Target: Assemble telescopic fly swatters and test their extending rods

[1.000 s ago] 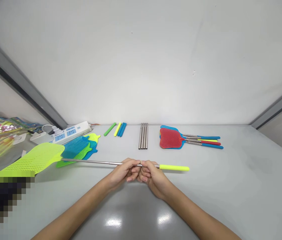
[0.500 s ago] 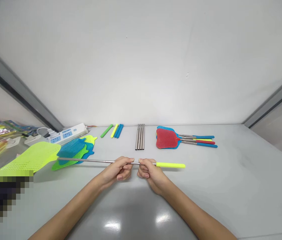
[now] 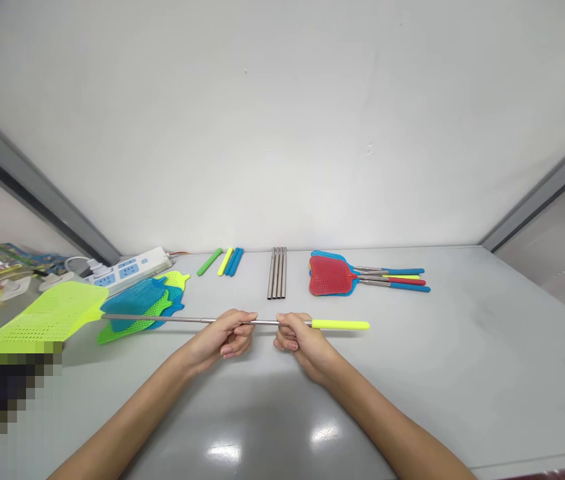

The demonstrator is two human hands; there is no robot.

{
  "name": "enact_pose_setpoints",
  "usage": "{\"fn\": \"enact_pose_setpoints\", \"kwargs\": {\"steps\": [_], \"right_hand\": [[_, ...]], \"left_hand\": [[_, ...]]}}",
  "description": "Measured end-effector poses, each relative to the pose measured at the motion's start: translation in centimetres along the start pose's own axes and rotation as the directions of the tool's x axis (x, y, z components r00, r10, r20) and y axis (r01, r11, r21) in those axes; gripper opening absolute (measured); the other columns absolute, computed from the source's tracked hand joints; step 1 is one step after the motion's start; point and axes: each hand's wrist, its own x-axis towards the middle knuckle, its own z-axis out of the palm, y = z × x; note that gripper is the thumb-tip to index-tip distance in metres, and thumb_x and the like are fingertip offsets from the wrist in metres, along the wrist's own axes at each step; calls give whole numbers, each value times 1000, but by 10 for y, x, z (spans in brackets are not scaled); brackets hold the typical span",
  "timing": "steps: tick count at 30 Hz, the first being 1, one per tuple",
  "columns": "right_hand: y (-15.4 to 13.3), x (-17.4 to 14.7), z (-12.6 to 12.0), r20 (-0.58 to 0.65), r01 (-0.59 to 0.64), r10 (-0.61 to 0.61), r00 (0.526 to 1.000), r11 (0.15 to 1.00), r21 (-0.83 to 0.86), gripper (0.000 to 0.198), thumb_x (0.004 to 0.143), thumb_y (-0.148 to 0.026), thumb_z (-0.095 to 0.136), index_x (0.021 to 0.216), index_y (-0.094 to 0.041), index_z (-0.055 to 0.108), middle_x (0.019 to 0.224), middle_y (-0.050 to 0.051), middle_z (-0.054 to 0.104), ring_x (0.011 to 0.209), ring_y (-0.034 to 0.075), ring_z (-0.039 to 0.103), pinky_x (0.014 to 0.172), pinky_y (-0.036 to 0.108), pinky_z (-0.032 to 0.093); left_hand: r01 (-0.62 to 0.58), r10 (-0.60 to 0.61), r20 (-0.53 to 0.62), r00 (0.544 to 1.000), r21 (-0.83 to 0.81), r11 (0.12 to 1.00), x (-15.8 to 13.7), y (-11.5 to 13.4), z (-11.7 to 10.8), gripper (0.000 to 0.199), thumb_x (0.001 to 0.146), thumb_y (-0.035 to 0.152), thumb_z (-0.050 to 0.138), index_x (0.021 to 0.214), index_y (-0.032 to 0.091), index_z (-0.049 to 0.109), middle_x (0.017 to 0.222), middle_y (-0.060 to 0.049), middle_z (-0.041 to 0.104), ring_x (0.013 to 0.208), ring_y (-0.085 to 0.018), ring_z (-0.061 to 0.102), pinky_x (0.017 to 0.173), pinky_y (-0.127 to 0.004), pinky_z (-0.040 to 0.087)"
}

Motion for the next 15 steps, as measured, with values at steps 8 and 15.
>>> {"fn": "enact_pose_setpoints", "kwargs": {"steps": [8,15], "right_hand": [[-3,1,-1,12,-8,9,1000,999,-35,38,73,-23,47,44,-19,24,40,-8,17,41,7,17,53,26,26],[-4,0,-3,29,-4,6,1000,999,-54,37,73,-25,47,45,-20,23,41,-8,17,41,7,16,54,26,27]], "left_hand": [[-3,3,19,1000,-12,1000,-1,0,-4,36,77,35,36,47,19,25,28,8,25,31,-6,21,40,-23,17],[-7,7,14,1000,-14,1000,-1,0,-7,37,78,35,37,47,19,25,28,8,24,29,-5,20,38,-23,16]]}}
